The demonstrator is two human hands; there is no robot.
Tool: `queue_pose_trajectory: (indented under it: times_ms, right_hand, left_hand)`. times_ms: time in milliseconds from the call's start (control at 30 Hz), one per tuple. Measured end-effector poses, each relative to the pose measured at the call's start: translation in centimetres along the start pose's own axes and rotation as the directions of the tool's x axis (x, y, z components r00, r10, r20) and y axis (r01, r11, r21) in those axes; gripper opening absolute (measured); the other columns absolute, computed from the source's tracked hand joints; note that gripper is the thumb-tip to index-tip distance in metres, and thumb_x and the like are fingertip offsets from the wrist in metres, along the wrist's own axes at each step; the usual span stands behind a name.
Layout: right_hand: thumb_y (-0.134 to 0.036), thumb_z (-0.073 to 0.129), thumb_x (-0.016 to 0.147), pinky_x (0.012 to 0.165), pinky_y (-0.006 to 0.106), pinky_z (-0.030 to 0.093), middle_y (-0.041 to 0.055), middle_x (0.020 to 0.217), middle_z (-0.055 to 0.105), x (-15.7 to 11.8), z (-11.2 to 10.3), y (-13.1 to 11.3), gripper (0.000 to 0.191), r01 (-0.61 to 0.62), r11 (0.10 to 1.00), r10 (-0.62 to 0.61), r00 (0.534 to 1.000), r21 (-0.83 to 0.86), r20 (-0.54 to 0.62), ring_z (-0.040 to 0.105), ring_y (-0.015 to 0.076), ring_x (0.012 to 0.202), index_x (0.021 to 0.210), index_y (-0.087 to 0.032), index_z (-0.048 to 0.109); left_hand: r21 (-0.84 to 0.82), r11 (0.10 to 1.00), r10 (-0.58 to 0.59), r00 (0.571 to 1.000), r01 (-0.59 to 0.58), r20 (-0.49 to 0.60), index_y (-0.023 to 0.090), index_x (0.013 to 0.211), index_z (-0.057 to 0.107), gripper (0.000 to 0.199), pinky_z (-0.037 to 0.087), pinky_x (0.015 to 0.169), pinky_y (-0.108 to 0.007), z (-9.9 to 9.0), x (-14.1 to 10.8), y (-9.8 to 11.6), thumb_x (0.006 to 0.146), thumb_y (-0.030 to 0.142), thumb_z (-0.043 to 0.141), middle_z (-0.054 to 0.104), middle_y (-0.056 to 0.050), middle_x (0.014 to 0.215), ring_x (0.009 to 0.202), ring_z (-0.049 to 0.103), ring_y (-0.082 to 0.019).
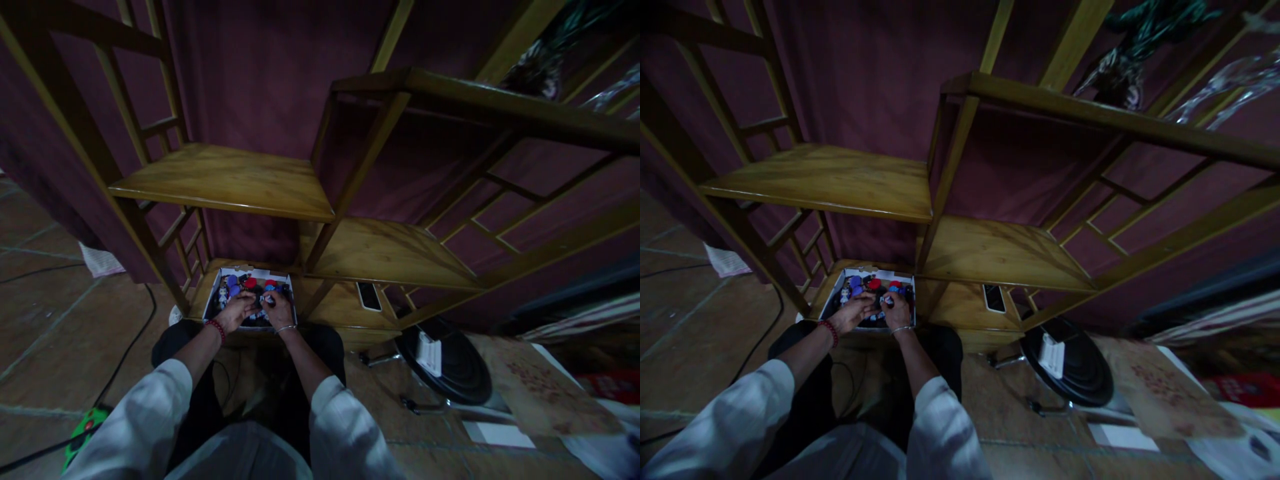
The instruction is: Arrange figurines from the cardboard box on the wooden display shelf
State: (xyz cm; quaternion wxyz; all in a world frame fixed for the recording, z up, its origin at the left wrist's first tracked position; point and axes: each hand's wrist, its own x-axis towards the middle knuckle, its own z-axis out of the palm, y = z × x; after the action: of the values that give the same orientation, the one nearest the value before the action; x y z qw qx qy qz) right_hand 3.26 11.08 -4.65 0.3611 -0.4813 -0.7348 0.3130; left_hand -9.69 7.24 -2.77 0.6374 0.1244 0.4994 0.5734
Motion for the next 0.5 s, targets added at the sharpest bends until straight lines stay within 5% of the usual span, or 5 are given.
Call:
queue_pose_trajectory:
  times_ms: [500]
  right_hand:
    - [-0.016,0.056,0.069,0.075,0.025,0.045,-0.0001,0.079,0.061,0.13,0.07,-0.38,0.014,0.008,0.999,-0.007,1.000,-0.050,0.020,0.057,0.0142,0.077,0.080,-0.023,0.061]
  left_hand:
    - [0.000,0.999,-0.048,0.999,0.048,-0.013,0.015,0.068,0.048,0.017,0.051,0.072,-0.033,-0.22,0.49,-0.02,0.068,0.000,0.055,0.055,0.002,0.062,0.057,0.057,-0.010]
